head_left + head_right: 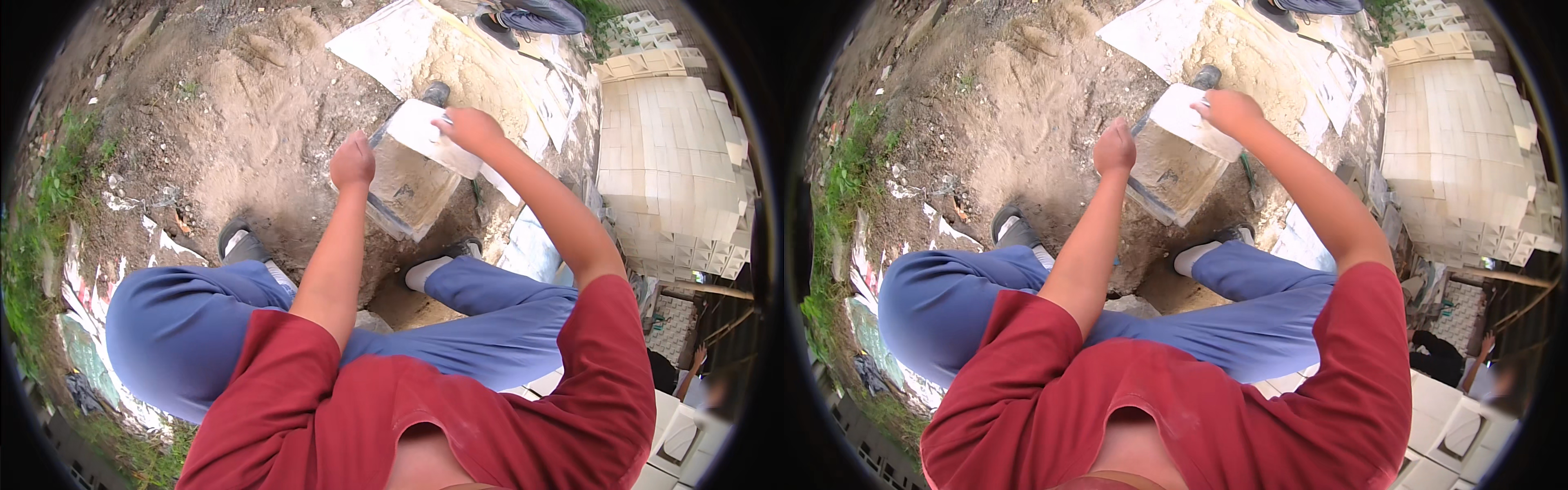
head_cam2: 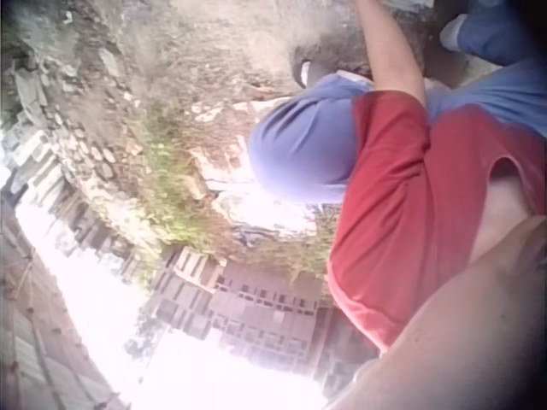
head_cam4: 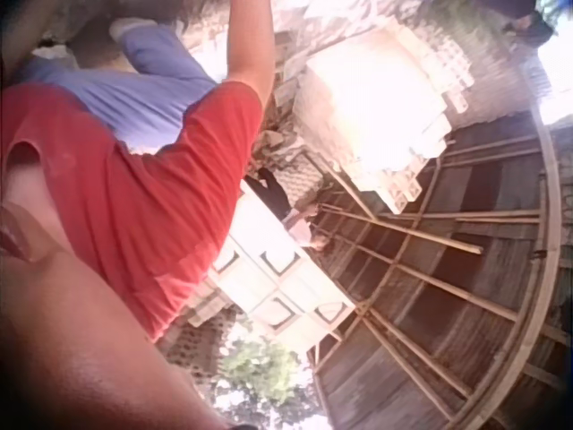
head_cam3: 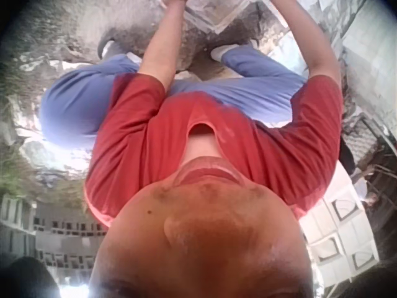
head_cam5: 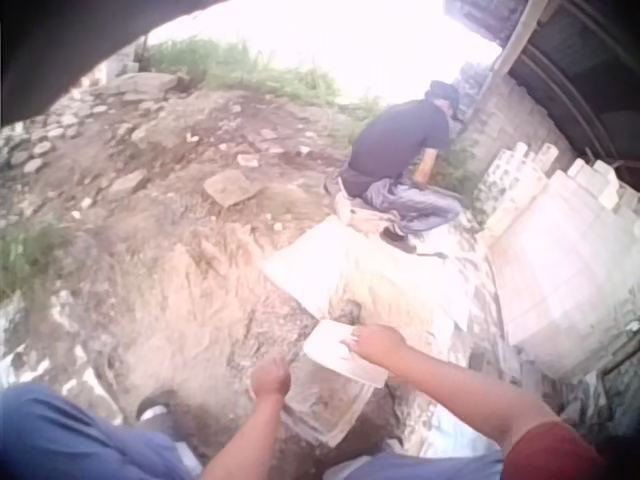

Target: The person taps a mold with a rubber mallet, moves a stone tile, adds powder mixture into the mold using a trowel, and presses the material by hand.

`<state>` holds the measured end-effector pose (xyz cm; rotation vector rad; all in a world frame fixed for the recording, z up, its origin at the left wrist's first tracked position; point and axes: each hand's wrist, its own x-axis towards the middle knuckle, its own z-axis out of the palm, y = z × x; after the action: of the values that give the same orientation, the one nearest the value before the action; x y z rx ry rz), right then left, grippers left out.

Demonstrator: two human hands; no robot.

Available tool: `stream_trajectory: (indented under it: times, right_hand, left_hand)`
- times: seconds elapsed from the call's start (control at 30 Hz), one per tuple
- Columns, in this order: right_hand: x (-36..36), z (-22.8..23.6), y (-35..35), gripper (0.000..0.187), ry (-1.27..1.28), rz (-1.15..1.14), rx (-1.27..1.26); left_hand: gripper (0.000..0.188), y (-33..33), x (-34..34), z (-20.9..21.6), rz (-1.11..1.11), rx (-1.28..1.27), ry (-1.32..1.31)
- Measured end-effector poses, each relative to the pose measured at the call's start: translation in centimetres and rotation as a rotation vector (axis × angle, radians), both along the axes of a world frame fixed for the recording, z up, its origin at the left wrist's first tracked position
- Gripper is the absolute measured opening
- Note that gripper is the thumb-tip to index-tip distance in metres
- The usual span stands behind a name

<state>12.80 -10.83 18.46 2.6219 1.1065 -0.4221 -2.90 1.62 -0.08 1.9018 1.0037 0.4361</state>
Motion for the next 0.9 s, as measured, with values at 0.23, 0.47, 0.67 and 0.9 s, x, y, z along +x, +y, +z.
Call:
stream_trajectory:
  times: [0.23, 0.47, 0.67, 0.9]
  right_hand:
    - [-2.3, -3.3, -6.0, 0.052, 0.043, -0.011, 0.033]
    - [-3.1, 1.1, -12.5, 0.052, 0.038, -0.078, -0.201]
    - [-1.9, 0.1, -5.3, 0.056, 0.028, -0.127, 0.056]
    - [-2.0, -4.8, -4.1, 0.055, 0.048, -0.028, 0.122]
  left_hand:
    - [0.048, 0.1, 0.2, -1.1, 0.029, -0.032, -0.123]
    - [0.05, -0.3, 0.3, -1.0, 0.027, -0.08, -0.08]
    - [0.054, -0.1, 0.4, -1.3, 0.023, -0.044, -0.071]
    - [0.057, 0.0, 0.3, -1.6, 0.014, -0.065, -0.009]
